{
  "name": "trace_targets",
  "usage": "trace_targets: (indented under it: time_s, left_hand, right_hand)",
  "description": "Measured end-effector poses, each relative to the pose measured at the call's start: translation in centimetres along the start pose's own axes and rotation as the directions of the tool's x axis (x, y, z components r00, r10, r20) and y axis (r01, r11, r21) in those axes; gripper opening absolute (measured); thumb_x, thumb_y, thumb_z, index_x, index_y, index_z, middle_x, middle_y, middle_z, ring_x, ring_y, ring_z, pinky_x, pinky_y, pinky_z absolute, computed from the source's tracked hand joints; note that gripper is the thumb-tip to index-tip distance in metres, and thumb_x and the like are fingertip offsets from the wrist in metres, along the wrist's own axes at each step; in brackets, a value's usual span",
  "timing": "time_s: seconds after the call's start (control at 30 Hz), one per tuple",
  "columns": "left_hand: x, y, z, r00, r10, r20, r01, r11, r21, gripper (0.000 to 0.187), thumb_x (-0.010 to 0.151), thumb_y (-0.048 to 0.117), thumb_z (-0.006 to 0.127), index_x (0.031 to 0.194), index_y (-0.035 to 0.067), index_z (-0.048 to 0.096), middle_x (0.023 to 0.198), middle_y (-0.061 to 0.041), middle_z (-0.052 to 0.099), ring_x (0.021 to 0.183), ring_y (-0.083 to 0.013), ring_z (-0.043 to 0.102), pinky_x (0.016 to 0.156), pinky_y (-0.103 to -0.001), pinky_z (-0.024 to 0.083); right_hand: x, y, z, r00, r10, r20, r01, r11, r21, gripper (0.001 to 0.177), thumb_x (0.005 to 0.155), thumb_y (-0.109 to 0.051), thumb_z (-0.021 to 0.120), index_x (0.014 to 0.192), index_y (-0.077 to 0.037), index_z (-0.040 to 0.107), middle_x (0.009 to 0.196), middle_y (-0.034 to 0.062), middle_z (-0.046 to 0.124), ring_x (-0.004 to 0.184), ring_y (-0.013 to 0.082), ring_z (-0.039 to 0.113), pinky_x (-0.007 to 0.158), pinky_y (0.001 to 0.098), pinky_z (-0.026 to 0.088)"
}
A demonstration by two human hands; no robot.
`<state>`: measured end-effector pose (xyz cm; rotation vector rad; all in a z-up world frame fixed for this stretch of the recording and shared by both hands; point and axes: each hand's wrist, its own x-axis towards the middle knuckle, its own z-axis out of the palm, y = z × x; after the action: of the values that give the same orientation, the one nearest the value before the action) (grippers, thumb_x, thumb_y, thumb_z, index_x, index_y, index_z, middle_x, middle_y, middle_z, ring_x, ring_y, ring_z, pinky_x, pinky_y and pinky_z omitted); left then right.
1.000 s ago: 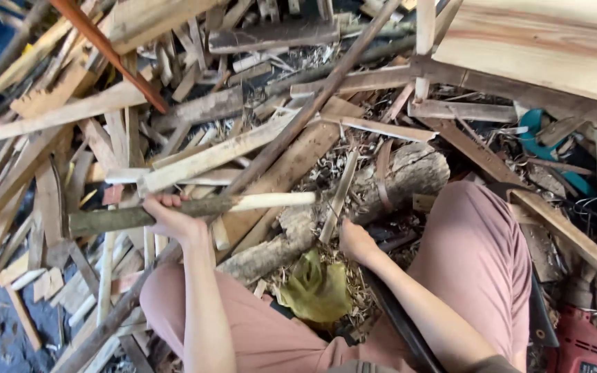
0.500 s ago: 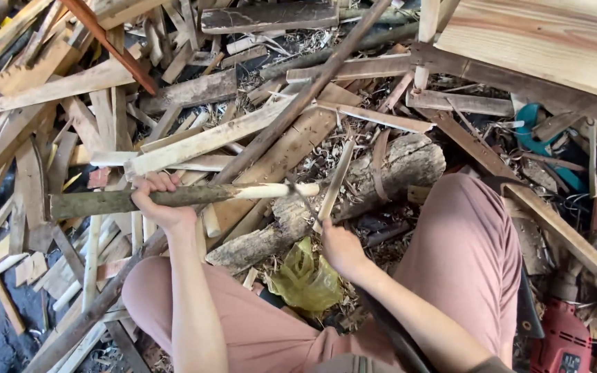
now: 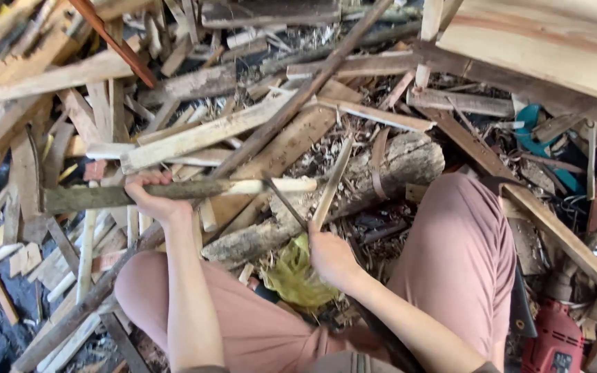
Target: Carving a wooden branch with a small knife while sitting on the floor
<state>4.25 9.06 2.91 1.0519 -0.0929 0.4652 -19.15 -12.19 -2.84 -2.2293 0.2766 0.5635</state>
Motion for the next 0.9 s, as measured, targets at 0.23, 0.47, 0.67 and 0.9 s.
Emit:
trace_targets:
  time_s: [0.23, 0.47, 0.67, 0.9]
  left_hand:
    - [-0.8, 1.0, 1.3, 0.998, 0.066, -0.011, -0.065, 0.998, 0.012, 0.022, 0.088, 0.013, 0.054, 0.072, 0.018, 0.04, 0.063, -0.001, 0.041, 0.052, -0.0139, 0.043, 0.062, -0.028, 0.049]
    - [-0.9, 1.1, 1.3, 0.996, 0.003, -0.086, -0.001, 1.0, 0.018, 0.024, 0.086, 0.017, 0.06, 0.069, 0.017, 0.043, 0.063, 0.0, 0.043, 0.051, -0.0134, 0.043, 0.056, -0.027, 0.046]
    - [-0.7, 1.1, 2.5, 0.992, 0.08, -0.094, -0.076, 0.996, 0.045, 0.025, 0.087, 0.013, 0.058, 0.068, 0.016, 0.041, 0.06, -0.002, 0.042, 0.048, -0.0153, 0.047, 0.056, -0.027, 0.047]
    - [-1.6, 0.9, 3.2, 0.985, 0.165, 0.048, -0.164, 0.986, -0.021, 0.035, 0.099, 0.024, 0.055, 0.067, 0.017, 0.043, 0.053, -0.005, 0.045, 0.041, -0.0178, 0.051, 0.049, -0.028, 0.049]
  right_hand:
    - [9.9, 11.2, 7.1, 0.985, 0.167, -0.046, -0.162, 0.982, 0.099, 0.044, 0.104, -0.027, 0.039, 0.141, -0.006, 0.047, 0.104, 0.0314, 0.072, 0.103, 0.0506, 0.071, 0.085, 0.0638, 0.056]
    - [-0.1, 1.5, 0.3, 0.998, 0.055, 0.015, -0.055, 0.998, 0.007, 0.045, 0.094, -0.003, 0.049, 0.139, -0.003, 0.046, 0.106, 0.0361, 0.07, 0.103, 0.0523, 0.071, 0.087, 0.0646, 0.056]
    - [9.0, 11.6, 6.2, 0.986, 0.145, -0.082, -0.141, 0.989, 0.053, 0.037, 0.093, -0.008, 0.052, 0.13, 0.0, 0.052, 0.1, 0.0362, 0.072, 0.1, 0.052, 0.072, 0.083, 0.0624, 0.057]
    - [5.1, 4.3, 2.1, 0.992, 0.12, -0.049, -0.123, 0.991, -0.053, 0.027, 0.097, -0.01, 0.055, 0.122, 0.0, 0.052, 0.098, 0.0347, 0.072, 0.1, 0.0507, 0.072, 0.088, 0.0588, 0.058]
